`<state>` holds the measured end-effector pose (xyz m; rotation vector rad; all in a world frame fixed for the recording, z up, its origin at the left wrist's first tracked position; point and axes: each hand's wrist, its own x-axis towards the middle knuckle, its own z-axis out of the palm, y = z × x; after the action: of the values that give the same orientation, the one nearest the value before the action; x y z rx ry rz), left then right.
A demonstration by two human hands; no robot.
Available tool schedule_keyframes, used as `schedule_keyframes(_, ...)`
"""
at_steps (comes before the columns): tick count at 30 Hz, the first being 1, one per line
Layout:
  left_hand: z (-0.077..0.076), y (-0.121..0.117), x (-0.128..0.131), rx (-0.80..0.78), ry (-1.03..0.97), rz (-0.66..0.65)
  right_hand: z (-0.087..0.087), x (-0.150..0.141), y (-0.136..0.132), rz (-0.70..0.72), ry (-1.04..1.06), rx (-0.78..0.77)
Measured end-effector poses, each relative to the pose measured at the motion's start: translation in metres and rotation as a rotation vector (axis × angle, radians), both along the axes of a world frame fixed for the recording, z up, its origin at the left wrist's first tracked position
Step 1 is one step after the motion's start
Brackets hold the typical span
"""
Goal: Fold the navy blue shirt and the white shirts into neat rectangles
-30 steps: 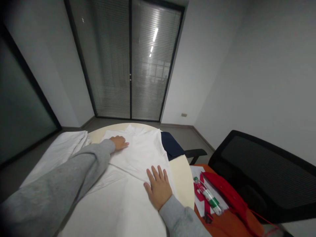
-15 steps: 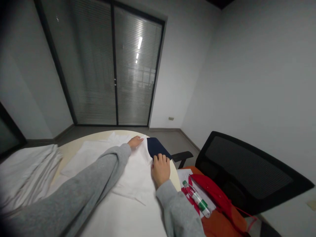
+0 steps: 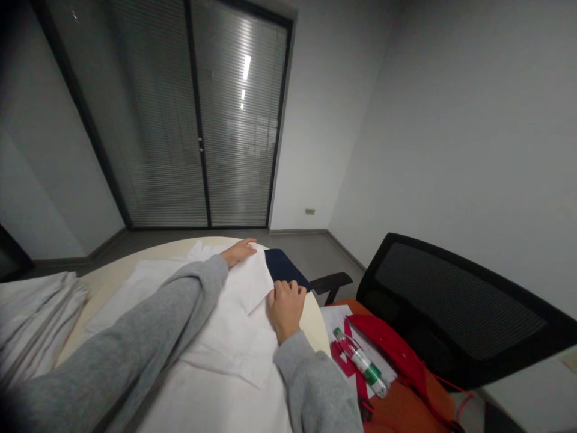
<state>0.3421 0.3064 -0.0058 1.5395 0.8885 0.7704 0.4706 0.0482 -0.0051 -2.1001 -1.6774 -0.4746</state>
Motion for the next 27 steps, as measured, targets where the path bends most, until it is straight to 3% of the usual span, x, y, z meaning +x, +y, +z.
schedule_keyframes(7, -0.001, -0.005, 0.007, 0.013, -0.126, 0.006, -0.006, 0.004, 0.004, -0.039, 0.008, 0.002)
schedule_keyframes(12, -0.008, -0.007, 0.017, 0.058, -0.053, 0.039, -0.010, 0.008, 0.007, 0.037, 0.091, 0.002)
schedule_keyframes(17, -0.005, 0.004, 0.036, 0.046, 0.087, 0.090, -0.014, 0.008, 0.008, 0.105, 0.146, 0.030)
schedule_keyframes(22, 0.003, 0.014, 0.054, 0.057, 0.141, 0.097, -0.016, 0.007, 0.007, 0.097, 0.139, 0.021)
schedule_keyframes(27, 0.003, 0.013, 0.057, 0.140, 0.147, 0.045, -0.020, 0.008, 0.008, 0.038, 0.295, 0.042)
